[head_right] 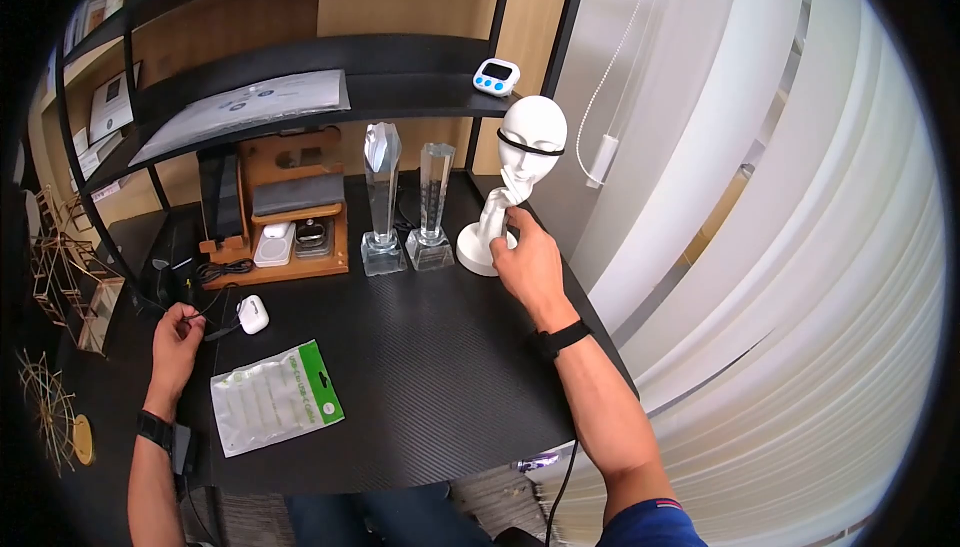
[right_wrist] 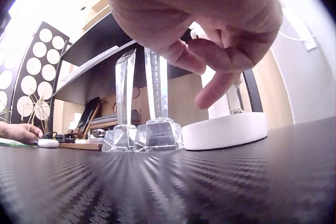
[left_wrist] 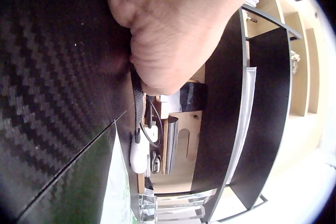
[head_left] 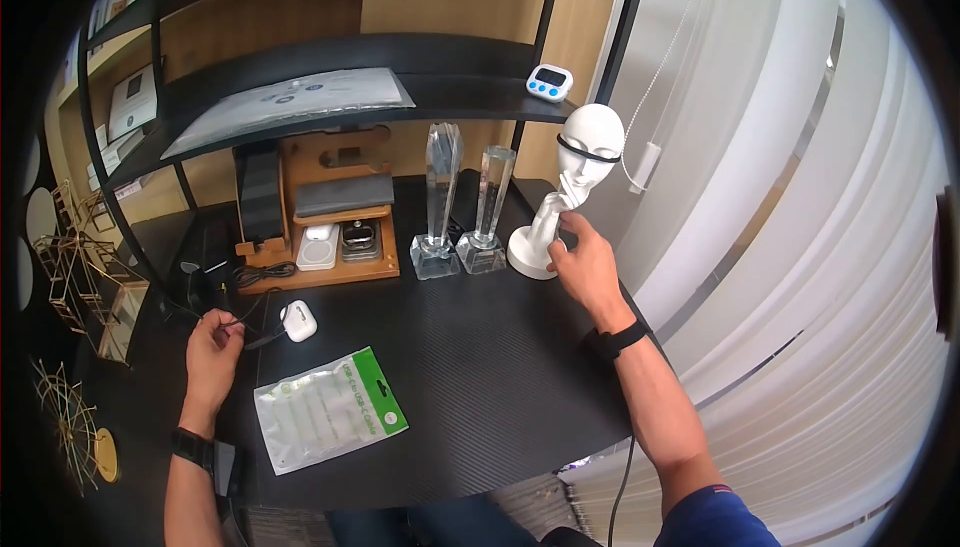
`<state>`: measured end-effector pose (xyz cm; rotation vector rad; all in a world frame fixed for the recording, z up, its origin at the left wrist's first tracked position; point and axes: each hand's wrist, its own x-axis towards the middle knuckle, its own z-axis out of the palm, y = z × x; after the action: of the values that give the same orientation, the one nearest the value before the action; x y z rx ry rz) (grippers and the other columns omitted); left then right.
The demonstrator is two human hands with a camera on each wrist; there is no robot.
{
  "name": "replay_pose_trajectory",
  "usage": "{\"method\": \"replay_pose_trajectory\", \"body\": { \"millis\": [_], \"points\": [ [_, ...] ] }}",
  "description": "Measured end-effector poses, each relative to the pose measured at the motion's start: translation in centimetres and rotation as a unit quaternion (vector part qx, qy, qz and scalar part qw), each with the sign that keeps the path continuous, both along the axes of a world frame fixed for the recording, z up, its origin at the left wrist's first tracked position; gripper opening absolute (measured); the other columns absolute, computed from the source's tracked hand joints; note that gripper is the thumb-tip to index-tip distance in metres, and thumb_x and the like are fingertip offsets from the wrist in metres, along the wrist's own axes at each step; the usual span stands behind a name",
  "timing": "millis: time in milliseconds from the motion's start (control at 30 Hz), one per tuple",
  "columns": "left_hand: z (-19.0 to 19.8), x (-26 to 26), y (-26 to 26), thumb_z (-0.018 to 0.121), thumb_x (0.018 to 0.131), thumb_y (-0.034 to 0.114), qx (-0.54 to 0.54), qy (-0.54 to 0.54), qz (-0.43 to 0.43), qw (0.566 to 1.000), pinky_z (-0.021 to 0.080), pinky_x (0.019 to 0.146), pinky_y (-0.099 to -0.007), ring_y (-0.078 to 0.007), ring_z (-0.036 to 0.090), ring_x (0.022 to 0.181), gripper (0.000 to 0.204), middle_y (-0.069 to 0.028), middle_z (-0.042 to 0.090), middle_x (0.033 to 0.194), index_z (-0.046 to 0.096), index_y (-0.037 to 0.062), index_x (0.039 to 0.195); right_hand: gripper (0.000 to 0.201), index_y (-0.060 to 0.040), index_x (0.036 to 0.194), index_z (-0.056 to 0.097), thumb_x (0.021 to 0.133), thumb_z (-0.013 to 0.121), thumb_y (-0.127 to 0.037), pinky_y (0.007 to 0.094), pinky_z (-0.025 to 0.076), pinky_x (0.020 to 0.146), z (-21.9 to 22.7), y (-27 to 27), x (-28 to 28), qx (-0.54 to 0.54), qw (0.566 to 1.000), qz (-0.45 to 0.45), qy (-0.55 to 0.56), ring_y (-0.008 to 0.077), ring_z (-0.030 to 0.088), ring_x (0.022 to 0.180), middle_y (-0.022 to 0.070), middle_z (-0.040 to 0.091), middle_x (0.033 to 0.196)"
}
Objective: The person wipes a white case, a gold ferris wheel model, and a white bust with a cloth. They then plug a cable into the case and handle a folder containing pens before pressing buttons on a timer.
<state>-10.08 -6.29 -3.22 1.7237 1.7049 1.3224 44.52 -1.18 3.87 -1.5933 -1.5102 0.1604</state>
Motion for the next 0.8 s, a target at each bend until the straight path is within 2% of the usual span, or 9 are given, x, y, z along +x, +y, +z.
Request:
{"method": "replay_pose_trajectory", "body": {
  "millis": [133, 200, 233, 300, 333, 400, 533, 600, 800],
  "points": [
    [0.3, 0.1, -0.3, 0.068, 0.098, 0.002, -0.003, 0.001, 0.005, 1.000, 0.048, 0.077, -0.0237, -0.0065, 0.059, 0.083, 0.008, -0.0022, 0.064, 0.098, 0.065, -0.0015, 0.105, 0.054, 0.0038, 0.138, 0.064, 0.089, 0.064, -0.020, 0.0461, 0.054, 0.105, -0.2, 0.3, 0.5, -0.047, 0.999, 0.012, -0.013, 0.0435, 0.071, 0.118, 0.0255, 0.073, 0.130],
    [-0.1, -0.1, -0.1, 0.068, 0.098, 0.002, 0.001, -0.002, 0.003, 1.000, 0.048, 0.077, -0.0237, -0.0067, 0.059, 0.083, 0.008, -0.0023, 0.064, 0.098, 0.065, -0.0016, 0.105, 0.053, 0.0048, 0.138, 0.063, 0.090, 0.063, -0.017, 0.0445, 0.056, 0.100, -0.3, 0.3, 0.7, -0.048, 0.998, 0.017, -0.033, 0.0398, 0.076, 0.107, 0.0249, 0.073, 0.130],
    [-0.2, -0.2, 0.0, 0.068, 0.098, 0.002, 0.006, -0.005, 0.000, 1.000, 0.048, 0.077, -0.0238, -0.0068, 0.059, 0.082, 0.008, -0.0023, 0.064, 0.098, 0.065, -0.0017, 0.105, 0.053, 0.0048, 0.138, 0.063, 0.090, 0.063, -0.017, 0.0445, 0.056, 0.100, 0.1, 0.0, 0.3, -0.048, 0.998, 0.018, -0.034, 0.0398, 0.076, 0.107, 0.0249, 0.073, 0.130],
    [0.0, 0.0, -0.2, 0.068, 0.098, 0.002, 0.001, -0.001, 0.005, 1.000, 0.048, 0.077, -0.0239, -0.0068, 0.059, 0.083, 0.009, -0.0023, 0.064, 0.098, 0.065, -0.0019, 0.106, 0.054, 0.0054, 0.140, 0.061, 0.090, 0.062, -0.014, 0.0427, 0.059, 0.093, 1.3, -0.8, -0.6, -0.033, 0.999, 0.016, 0.035, 0.0327, 0.080, 0.089, 0.0236, 0.073, 0.133],
    [0.1, 0.0, -0.2, 0.068, 0.098, 0.001, -0.004, 0.005, 0.008, 1.000, 0.048, 0.077, -0.0240, -0.0068, 0.059, 0.083, 0.009, -0.0022, 0.063, 0.098, 0.066, -0.0021, 0.106, 0.054, 0.0054, 0.140, 0.061, 0.090, 0.062, -0.014, 0.0427, 0.059, 0.093, 1.4, -0.7, -0.6, -0.031, 0.999, 0.015, 0.036, 0.0327, 0.080, 0.089, 0.0236, 0.073, 0.133],
    [-0.1, -0.2, 0.1, 0.068, 0.098, 0.001, 0.000, 0.001, 0.001, 1.000, 0.048, 0.077, -0.0239, -0.0067, 0.059, 0.082, 0.009, -0.0022, 0.063, 0.098, 0.066, -0.0022, 0.106, 0.056, 0.0056, 0.143, 0.057, 0.090, 0.061, -0.011, 0.0405, 0.060, 0.087, 1.0, -0.5, -0.3, 0.007, 0.998, 0.030, 0.059, 0.0274, 0.080, 0.077, 0.0229, 0.071, 0.136],
    [0.1, -0.1, -0.2, 0.068, 0.098, 0.002, -0.001, 0.013, 0.009, 1.000, 0.048, 0.076, -0.0242, -0.0068, 0.058, 0.082, 0.009, -0.0022, 0.063, 0.097, 0.066, -0.0022, 0.105, 0.057, 0.0057, 0.146, 0.055, 0.091, 0.061, -0.009, 0.0399, 0.060, 0.088, 0.4, -0.1, 0.0, -0.035, 0.997, 0.048, 0.057, 0.0284, 0.080, 0.079, 0.0231, 0.069, 0.140],
    [0.0, -0.1, -0.2, 0.068, 0.098, 0.002, 0.000, 0.009, 0.010, 1.000, 0.048, 0.076, -0.0243, -0.0070, 0.058, 0.082, 0.009, -0.0023, 0.063, 0.097, 0.066, -0.0021, 0.105, 0.057, 0.0065, 0.147, 0.053, 0.092, 0.060, -0.006, 0.0391, 0.060, 0.086, 0.3, 0.1, 0.3, -0.100, 0.992, 0.061, 0.054, 0.0274, 0.080, 0.079, 0.0237, 0.067, 0.143],
    [0.1, -0.1, -0.1, 0.068, 0.098, 0.002, -0.003, 0.008, 0.007, 1.000, 0.048, 0.076, -0.0247, -0.0074, 0.058, 0.081, 0.008, -0.0022, 0.063, 0.096, 0.066, -0.0020, 0.105, 0.055, 0.0077, 0.146, 0.053, 0.092, 0.057, -0.003, 0.0378, 0.061, 0.084, 0.7, 0.0, 0.2, -0.005, 0.990, 0.072, 0.119, 0.0243, 0.080, 0.079, 0.0222, 0.067, 0.144]
  ]
}}
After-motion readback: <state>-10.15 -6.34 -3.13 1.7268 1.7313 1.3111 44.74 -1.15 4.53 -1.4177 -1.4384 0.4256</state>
